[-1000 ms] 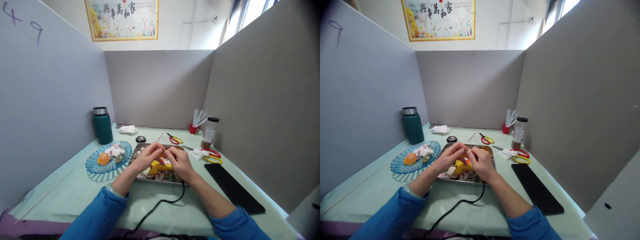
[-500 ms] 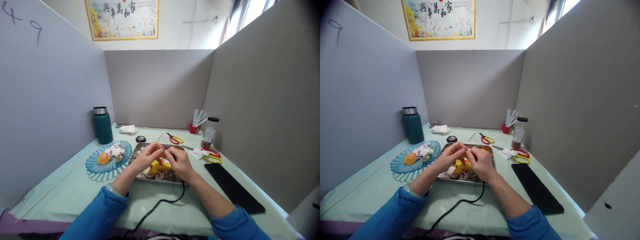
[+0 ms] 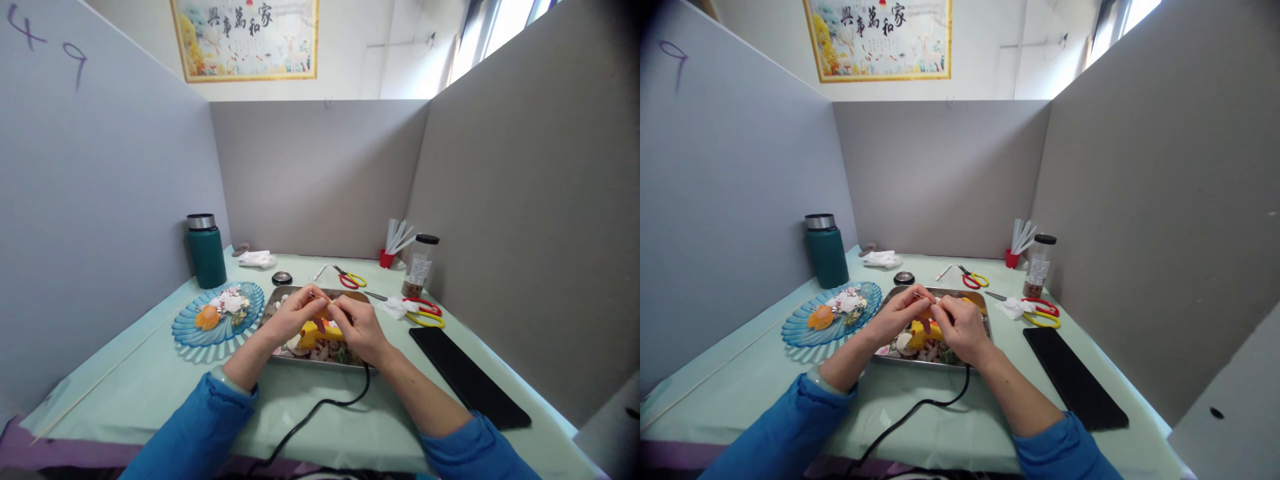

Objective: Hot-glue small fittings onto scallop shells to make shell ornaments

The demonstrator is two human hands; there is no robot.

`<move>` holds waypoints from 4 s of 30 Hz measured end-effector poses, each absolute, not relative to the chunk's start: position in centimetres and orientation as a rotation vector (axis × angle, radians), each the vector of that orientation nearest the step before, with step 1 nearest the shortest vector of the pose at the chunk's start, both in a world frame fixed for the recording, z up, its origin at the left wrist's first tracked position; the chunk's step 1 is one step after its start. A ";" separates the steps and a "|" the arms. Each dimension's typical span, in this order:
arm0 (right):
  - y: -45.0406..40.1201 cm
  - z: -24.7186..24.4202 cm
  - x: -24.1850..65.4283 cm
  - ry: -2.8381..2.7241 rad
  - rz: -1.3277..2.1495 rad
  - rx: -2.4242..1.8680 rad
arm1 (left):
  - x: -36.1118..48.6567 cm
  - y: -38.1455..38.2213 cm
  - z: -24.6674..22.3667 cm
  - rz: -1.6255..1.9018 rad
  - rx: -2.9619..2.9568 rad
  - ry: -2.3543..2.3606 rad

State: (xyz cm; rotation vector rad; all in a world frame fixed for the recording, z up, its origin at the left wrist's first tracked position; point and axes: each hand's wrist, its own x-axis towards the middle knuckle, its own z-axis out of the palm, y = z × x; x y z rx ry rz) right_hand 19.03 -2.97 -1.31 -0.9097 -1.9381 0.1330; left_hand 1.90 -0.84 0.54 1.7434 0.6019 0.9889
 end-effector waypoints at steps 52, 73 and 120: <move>-2.4 -1.7 19.1 -1.810 -0.147 -0.884 | 2.1 -0.4 0.2 0.942 1.710 0.614; -2.0 -2.1 18.9 -1.790 -0.147 -0.863 | 2.3 -0.8 0.6 1.027 1.705 0.697; -2.4 -1.7 19.1 -1.796 0.093 -0.911 | 2.3 -0.5 0.4 1.112 1.639 0.739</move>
